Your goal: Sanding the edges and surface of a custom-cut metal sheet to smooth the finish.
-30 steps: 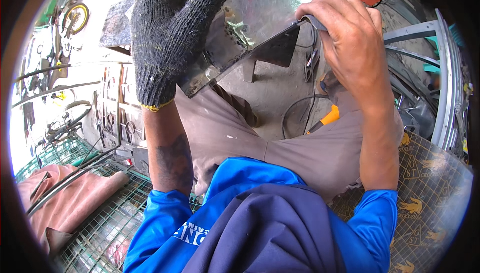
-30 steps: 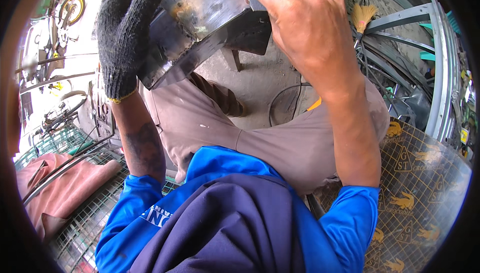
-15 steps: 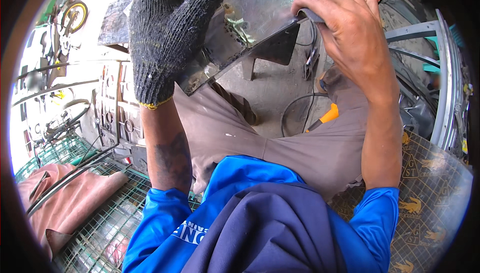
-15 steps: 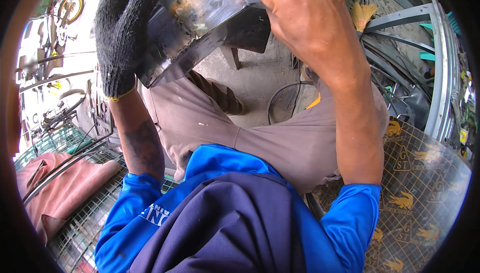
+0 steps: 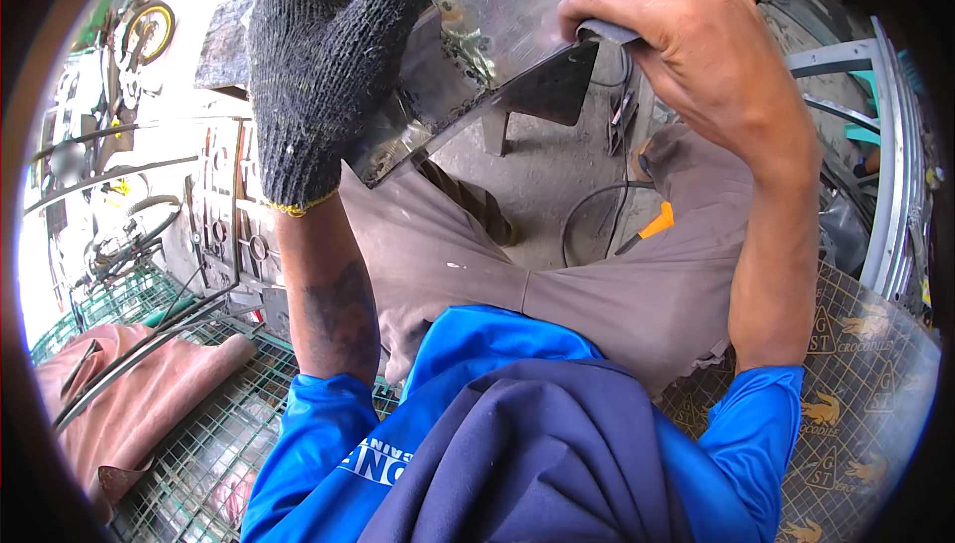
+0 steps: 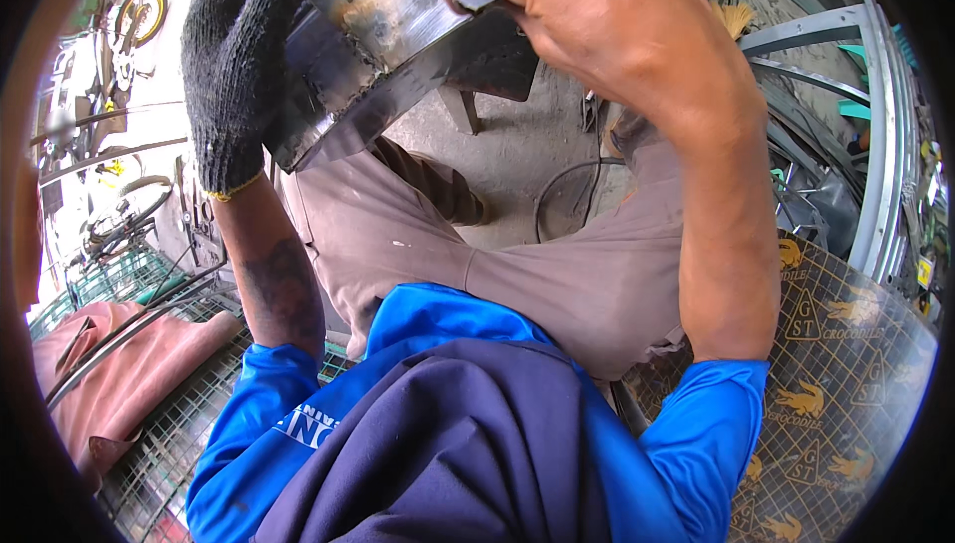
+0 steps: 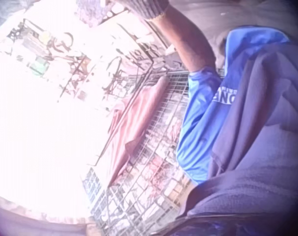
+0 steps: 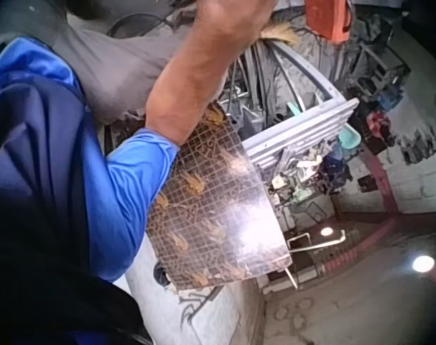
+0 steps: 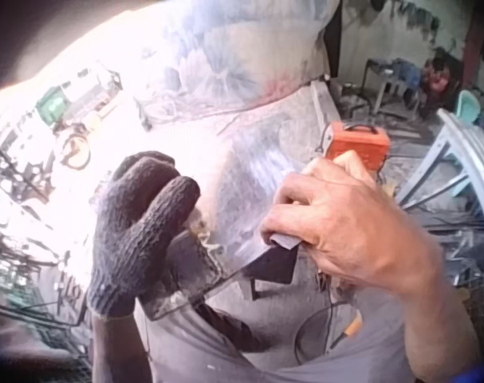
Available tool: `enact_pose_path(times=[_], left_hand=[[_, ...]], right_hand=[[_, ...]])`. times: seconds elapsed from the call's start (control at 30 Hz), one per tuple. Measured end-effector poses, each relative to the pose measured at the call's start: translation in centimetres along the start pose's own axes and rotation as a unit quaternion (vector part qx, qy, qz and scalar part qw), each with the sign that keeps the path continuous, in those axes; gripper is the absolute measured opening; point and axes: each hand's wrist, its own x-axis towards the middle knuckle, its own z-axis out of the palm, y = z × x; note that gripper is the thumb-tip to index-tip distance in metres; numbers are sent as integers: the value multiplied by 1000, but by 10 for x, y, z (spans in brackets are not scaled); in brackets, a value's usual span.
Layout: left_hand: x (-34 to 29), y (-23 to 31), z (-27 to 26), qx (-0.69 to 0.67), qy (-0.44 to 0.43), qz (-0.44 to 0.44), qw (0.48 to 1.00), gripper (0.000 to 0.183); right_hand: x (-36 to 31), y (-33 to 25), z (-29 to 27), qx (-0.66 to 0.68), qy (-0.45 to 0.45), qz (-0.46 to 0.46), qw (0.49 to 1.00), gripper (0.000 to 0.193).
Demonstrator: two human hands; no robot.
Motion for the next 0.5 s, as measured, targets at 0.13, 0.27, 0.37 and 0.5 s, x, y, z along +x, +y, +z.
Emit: enact_pose_path(times=[0.13, 0.27, 0.37, 0.5], left_hand=[[-7, -17, 11, -55, 28, -2, 998, 26], [-1, 9, 22, 118, 43, 46, 991, 28], [-9, -23, 16, -150, 69, -23, 986, 29], [-4, -7, 0, 25, -17, 47, 998, 29]], right_hand=[[2, -1, 1, -50, 40, -9, 998, 30], [-6, 5, -3, -103, 36, 10, 994, 27], [5, -6, 2, -28, 41, -27, 998, 25], [0, 3, 1, -44, 30, 18, 998, 25]])
